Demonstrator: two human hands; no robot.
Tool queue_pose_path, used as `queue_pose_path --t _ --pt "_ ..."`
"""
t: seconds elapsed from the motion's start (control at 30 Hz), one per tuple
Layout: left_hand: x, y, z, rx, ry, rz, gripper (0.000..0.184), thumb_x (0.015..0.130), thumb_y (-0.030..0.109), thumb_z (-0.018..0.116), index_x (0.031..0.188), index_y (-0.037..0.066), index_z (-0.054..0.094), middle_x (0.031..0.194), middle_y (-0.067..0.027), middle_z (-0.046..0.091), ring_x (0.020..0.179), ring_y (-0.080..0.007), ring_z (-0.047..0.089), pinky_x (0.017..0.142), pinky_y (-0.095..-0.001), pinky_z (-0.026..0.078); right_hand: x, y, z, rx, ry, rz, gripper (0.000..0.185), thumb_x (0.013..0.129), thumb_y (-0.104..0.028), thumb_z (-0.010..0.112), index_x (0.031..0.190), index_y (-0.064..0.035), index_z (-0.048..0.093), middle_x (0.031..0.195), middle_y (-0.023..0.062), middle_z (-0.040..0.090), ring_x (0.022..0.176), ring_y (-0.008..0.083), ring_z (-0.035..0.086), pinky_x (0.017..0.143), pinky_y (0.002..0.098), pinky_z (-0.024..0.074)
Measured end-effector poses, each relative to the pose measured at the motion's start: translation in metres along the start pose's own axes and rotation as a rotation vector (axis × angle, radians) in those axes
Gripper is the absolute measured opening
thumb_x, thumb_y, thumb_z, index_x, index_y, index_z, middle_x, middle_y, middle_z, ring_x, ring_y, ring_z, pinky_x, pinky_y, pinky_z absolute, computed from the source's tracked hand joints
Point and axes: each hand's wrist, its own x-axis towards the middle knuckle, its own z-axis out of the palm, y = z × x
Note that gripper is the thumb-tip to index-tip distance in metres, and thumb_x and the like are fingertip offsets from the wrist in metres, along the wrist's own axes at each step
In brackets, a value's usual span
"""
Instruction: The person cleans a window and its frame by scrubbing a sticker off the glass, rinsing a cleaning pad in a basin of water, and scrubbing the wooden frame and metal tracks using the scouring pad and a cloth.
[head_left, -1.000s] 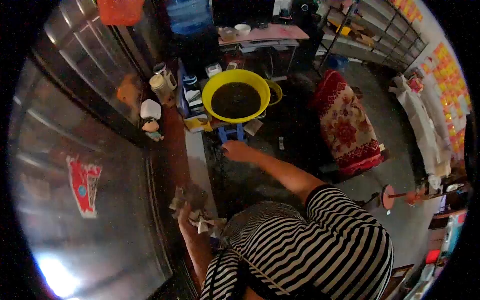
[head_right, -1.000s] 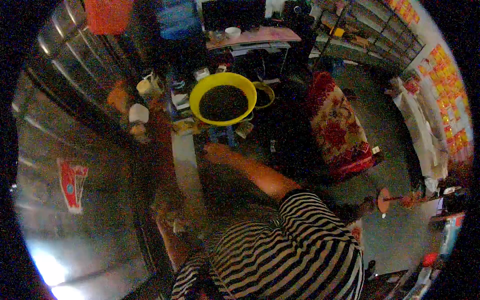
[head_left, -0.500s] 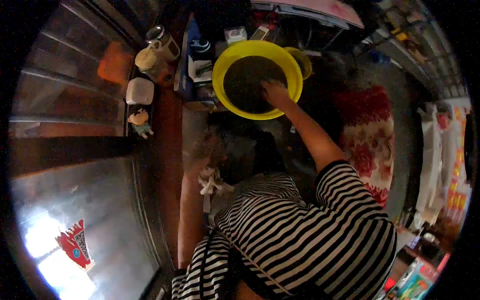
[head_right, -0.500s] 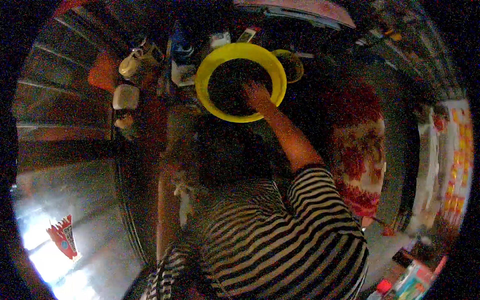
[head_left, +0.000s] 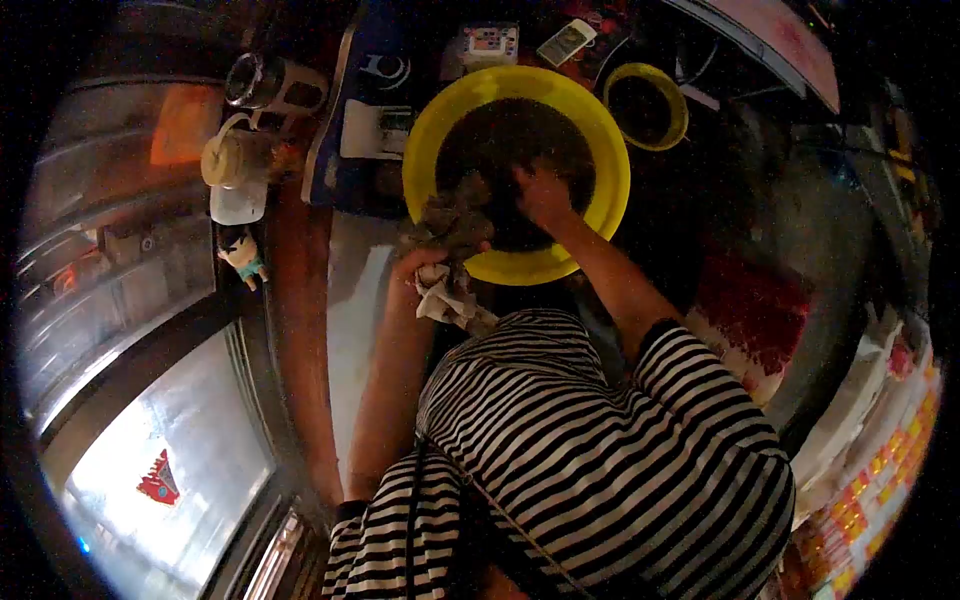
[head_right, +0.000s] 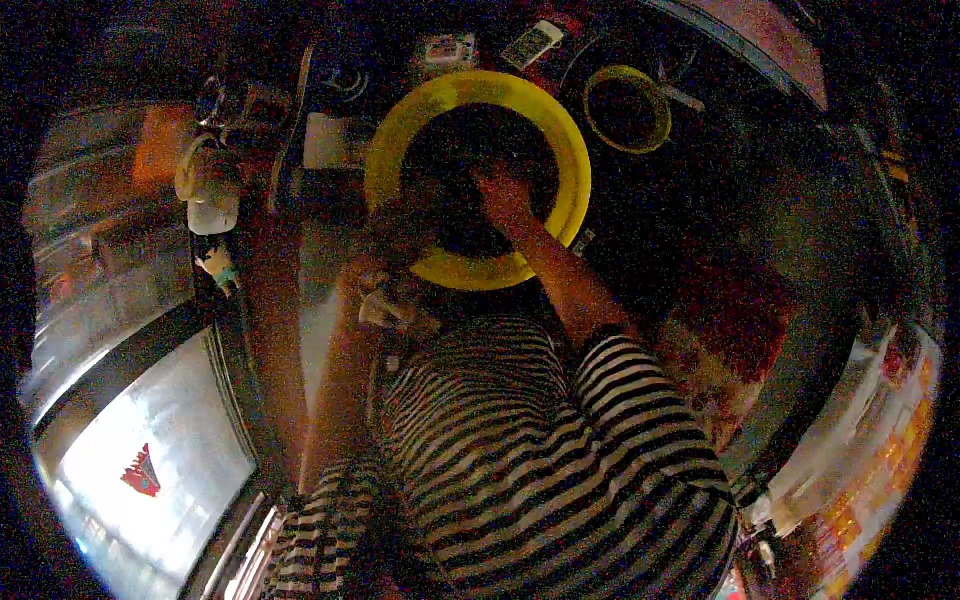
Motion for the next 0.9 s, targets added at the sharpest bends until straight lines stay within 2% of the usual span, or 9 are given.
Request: queue_pose_path --t 0.1,0.17,0.37,0.5,0.57,0.63,0.7,0.87,0.9 --pt "0.015 -0.016 -0.023 0.036 0.18 -0.099 0.039 0.079 0.009 0.059 0.117 0.001 0.055 0.109 -0.0148 0.062 0.094 -0.0267 0.064 0.074 -0.0405 0.056 0.002 0.025 0.041 -0.118 0.06 -0.152 0.048 0.082 -0.014 0.056 0.129 -0.0183 0.047 0.131 0.019 0.043 0.096 0.0385 0.059 0.078 0.0483 0.051" --pt "0.023 -0.016 -0.014 0.116 0.203 -0.11 0.037 0.079 0.009 0.06 0.115 0.002 0.055 0.107 -0.0148 0.063 0.092 -0.0272 0.064 0.073 -0.0404 0.056 -0.002 0.005 -0.035 -0.014 -0.2 0.078 0.048 0.081 -0.014 0.058 0.128 -0.0163 0.046 0.13 0.0204 0.043 0.092 0.038 0.061 0.075 0.0469 0.0519" --pt "0.032 -0.021 0.004 0.164 0.274 -0.212 0.037 0.08 0.012 0.063 0.116 0.004 0.056 0.11 -0.0136 0.062 0.092 -0.0267 0.065 0.074 -0.0385 0.056 -0.018 0.028 -0.087 0.341 -0.108 0.235 0.047 0.08 -0.014 0.064 0.124 -0.0155 0.048 0.122 0.0209 0.047 0.093 0.0367 0.06 0.074 0.0439 0.0517" --pt "0.029 -0.03 -0.003 0.172 0.382 -0.129 0.047 0.081 0.011 0.063 0.126 0.003 0.051 0.127 -0.0144 0.052 0.096 -0.0257 0.063 0.077 -0.0371 0.055 -0.033 0.044 -0.087 0.606 -0.017 0.188 0.049 0.073 -0.014 0.066 0.119 -0.0147 0.05 0.12 0.0179 0.053 0.111 0.039 0.049 0.096 0.045 0.0411" --pt "0.024 -0.033 -0.018 0.179 0.414 -0.084 0.05 0.082 0.01 0.062 0.129 0.001 0.049 0.135 -0.0146 0.045 0.098 -0.0255 0.063 0.079 -0.0361 0.054 -0.038 0.039 -0.102 0.519 -0.012 0.164 0.055 0.072 -0.014 0.068 0.124 -0.016 0.049 0.126 0.0195 0.049 0.113 0.0403 0.047 0.097 0.049 0.0393" --pt "0.019 -0.033 -0.033 0.241 0.396 -0.075 0.051 0.082 0.009 0.061 0.131 0.0 0.047 0.138 -0.0146 0.042 0.097 -0.0249 0.063 0.08 -0.0349 0.054 -0.039 0.037 -0.084 -0.068 0.039 -0.012 0.062 0.075 -0.016 0.068 0.132 -0.0194 0.044 0.136 0.0195 0.04 0.118 0.04 0.044 0.094 0.0493 0.0403" --pt "0.01 -0.028 -0.023 0.328 0.412 -0.039 0.05 0.083 0.008 0.06 0.13 -0.002 0.048 0.137 -0.0146 0.043 0.094 -0.0238 0.064 0.079 -0.0339 0.054 -0.037 0.031 -0.072 -0.293 0.046 -0.166 0.067 0.076 -0.018 0.07 0.136 -0.0215 0.042 0.142 0.0194 0.033 0.123 0.0412 0.04 0.094 0.0514 0.0394" --pt "-0.001 -0.02 -0.023 0.258 0.33 -0.071 0.052 0.084 0.01 0.06 0.133 0.002 0.045 0.123 -0.0133 0.057 0.079 -0.0202 0.065 0.07 -0.0327 0.053 -0.009 -0.059 -0.055 0.057 -0.104 -0.32 0.059 0.075 -0.022 0.067 0.132 -0.0205 0.05 0.144 0.0173 0.033 0.126 0.0469 0.034 0.097 0.0559 0.0352" --pt "0.002 -0.022 -0.031 0.239 0.318 -0.082 0.053 0.085 0.011 0.061 0.134 0.002 0.044 0.122 -0.013 0.057 0.08 -0.0199 0.065 0.069 -0.0329 0.053 -0.005 -0.063 -0.03 -0.042 -0.119 -0.417 0.056 0.076 -0.022 0.066 0.13 -0.0203 0.052 0.144 0.0167 0.033 0.125 0.0453 0.035 0.096 0.0548 0.0368"
